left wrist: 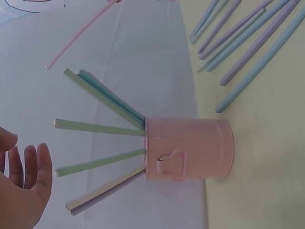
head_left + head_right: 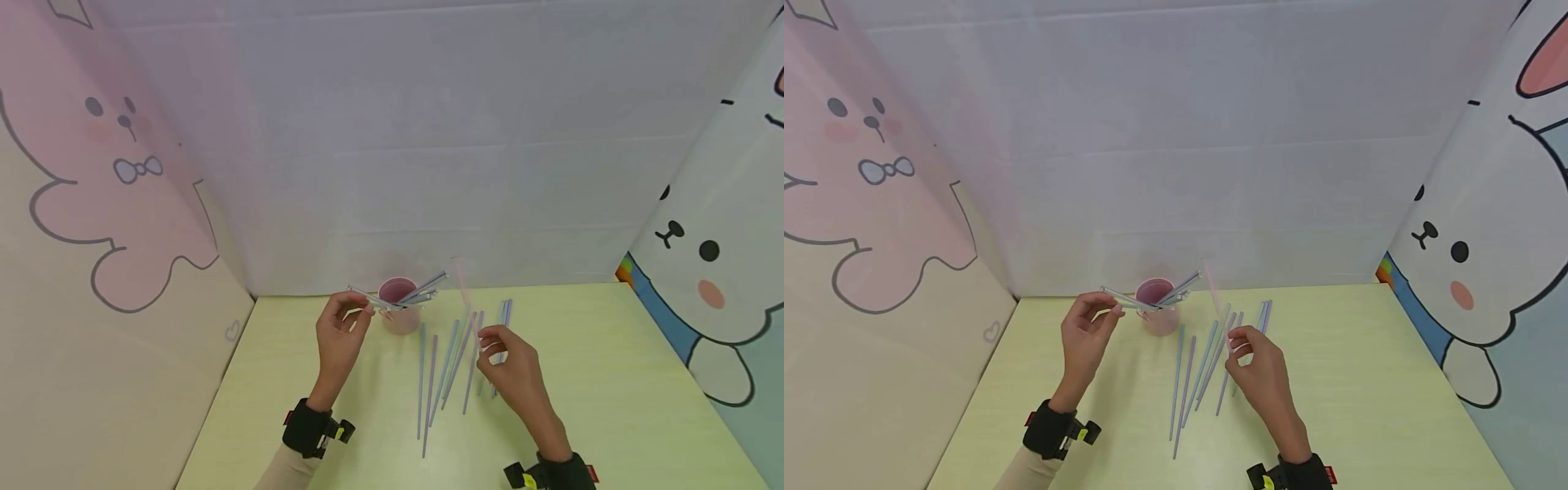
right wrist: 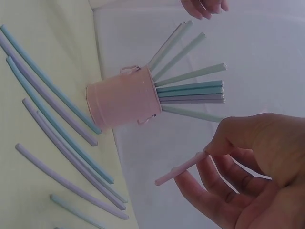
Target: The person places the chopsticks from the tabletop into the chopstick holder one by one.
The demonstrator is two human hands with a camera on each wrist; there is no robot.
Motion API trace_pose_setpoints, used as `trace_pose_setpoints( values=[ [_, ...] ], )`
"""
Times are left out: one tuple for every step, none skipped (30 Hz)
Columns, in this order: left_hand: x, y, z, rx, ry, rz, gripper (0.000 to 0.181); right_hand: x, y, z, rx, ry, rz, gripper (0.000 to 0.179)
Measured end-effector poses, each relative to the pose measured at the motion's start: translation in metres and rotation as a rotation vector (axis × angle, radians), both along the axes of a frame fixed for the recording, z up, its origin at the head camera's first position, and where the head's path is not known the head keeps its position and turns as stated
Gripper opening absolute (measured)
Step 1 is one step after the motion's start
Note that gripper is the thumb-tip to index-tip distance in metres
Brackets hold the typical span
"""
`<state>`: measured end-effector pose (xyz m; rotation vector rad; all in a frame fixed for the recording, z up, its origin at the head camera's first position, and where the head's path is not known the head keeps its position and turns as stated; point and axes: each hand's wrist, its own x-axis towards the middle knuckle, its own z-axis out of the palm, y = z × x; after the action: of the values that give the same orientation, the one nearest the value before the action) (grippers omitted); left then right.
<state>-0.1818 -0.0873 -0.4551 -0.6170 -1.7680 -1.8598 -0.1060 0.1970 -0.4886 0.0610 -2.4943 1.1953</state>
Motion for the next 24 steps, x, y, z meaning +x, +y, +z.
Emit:
trace_pose_setpoints(
  values=[
    [0.001,0.001,0.001,0.001,0.001,-0.007,0.025,0.001,-0.003,0.001,-0.005,0.003,0.012,0.031],
    [0.001,0.001,0.002,0.003,0.001,-0.014,0.025,0.002,-0.005,0.002,-0.012,0.008,0.027,0.031],
    [0.002,0.002,0.003,0.004,0.000,-0.019,0.025,0.002,-0.007,0.003,-0.017,0.013,0.043,0.031],
    [0.003,0.003,0.004,0.006,-0.002,-0.025,0.025,0.003,-0.010,0.004,-0.024,0.014,0.058,0.031],
    [0.004,0.003,0.005,0.008,-0.002,-0.031,0.025,0.004,-0.012,0.005,-0.030,0.016,0.075,0.031],
    [0.005,0.004,0.006,0.010,-0.003,-0.038,0.025,0.005,-0.014,0.006,-0.036,0.017,0.091,0.031],
    [0.005,0.004,0.007,0.011,-0.001,-0.045,0.026,0.005,-0.016,0.006,-0.043,0.016,0.107,0.031],
    [0.006,0.005,0.008,0.010,0.000,-0.053,0.026,0.006,-0.018,0.007,-0.050,0.018,0.124,0.031],
    [0.007,0.006,0.009,0.010,0.001,-0.060,0.026,0.007,-0.020,0.008,-0.058,0.021,0.140,0.031],
    [0.008,0.006,0.010,0.011,0.001,-0.069,0.026,0.007,-0.022,0.009,-0.065,0.022,0.155,0.032],
    [0.009,0.007,0.011,0.011,0.000,-0.078,0.026,0.008,-0.024,0.010,-0.068,0.023,0.172,0.032],
    [0.010,0.008,0.013,0.012,-0.003,-0.088,0.026,0.008,-0.025,0.010,-0.070,0.025,0.187,0.032],
    [0.010,0.009,0.013,0.012,-0.005,-0.100,0.027,0.008,-0.027,0.011,-0.073,0.026,0.202,0.031],
    [0.011,0.010,0.014,0.011,-0.011,-0.112,0.027,0.008,-0.029,0.011,-0.079,0.026,0.217,0.031],
    [0.012,0.011,0.015,0.010,-0.017,-0.124,0.028,0.008,-0.030,0.011,-0.080,0.024,0.229,0.030],
    [0.013,0.011,0.016,0.009,-0.023,-0.136,0.028,0.008,-0.032,0.012,-0.078,0.024,0.241,0.030],
    [0.013,0.012,0.016,0.008,-0.026,-0.150,0.029,0.008,-0.034,0.012,-0.079,0.025,0.252,0.030],
    [0.014,0.013,0.017,0.007,-0.030,-0.162,0.029,0.008,-0.035,0.012,-0.082,0.026,0.263,0.030],
    [0.015,0.014,0.018,0.006,-0.033,-0.173,0.029,0.008,-0.037,0.013,-0.086,0.028,0.275,0.030],
    [0.016,0.015,0.018,0.007,-0.037,-0.181,0.029,0.008,-0.038,0.012,-0.087,0.033,0.285,0.031],
    [0.016,0.016,0.018,0.008,-0.038,-0.188,0.029,0.008,-0.039,0.012,-0.088,0.039,0.296,0.032],
    [0.017,0.016,0.019,0.010,-0.039,-0.195,0.029,0.009,-0.040,0.012,-0.089,0.044,0.307,0.033],
    [0.017,0.017,0.019,0.013,-0.040,-0.202,0.029,0.009,-0.041,0.011,-0.093,0.050,0.316,0.034],
    [0.017,0.017,0.019,0.016,-0.042,-0.207,0.029,0.009,-0.042,0.010,-0.094,0.050,0.327,0.035]
  ],
)
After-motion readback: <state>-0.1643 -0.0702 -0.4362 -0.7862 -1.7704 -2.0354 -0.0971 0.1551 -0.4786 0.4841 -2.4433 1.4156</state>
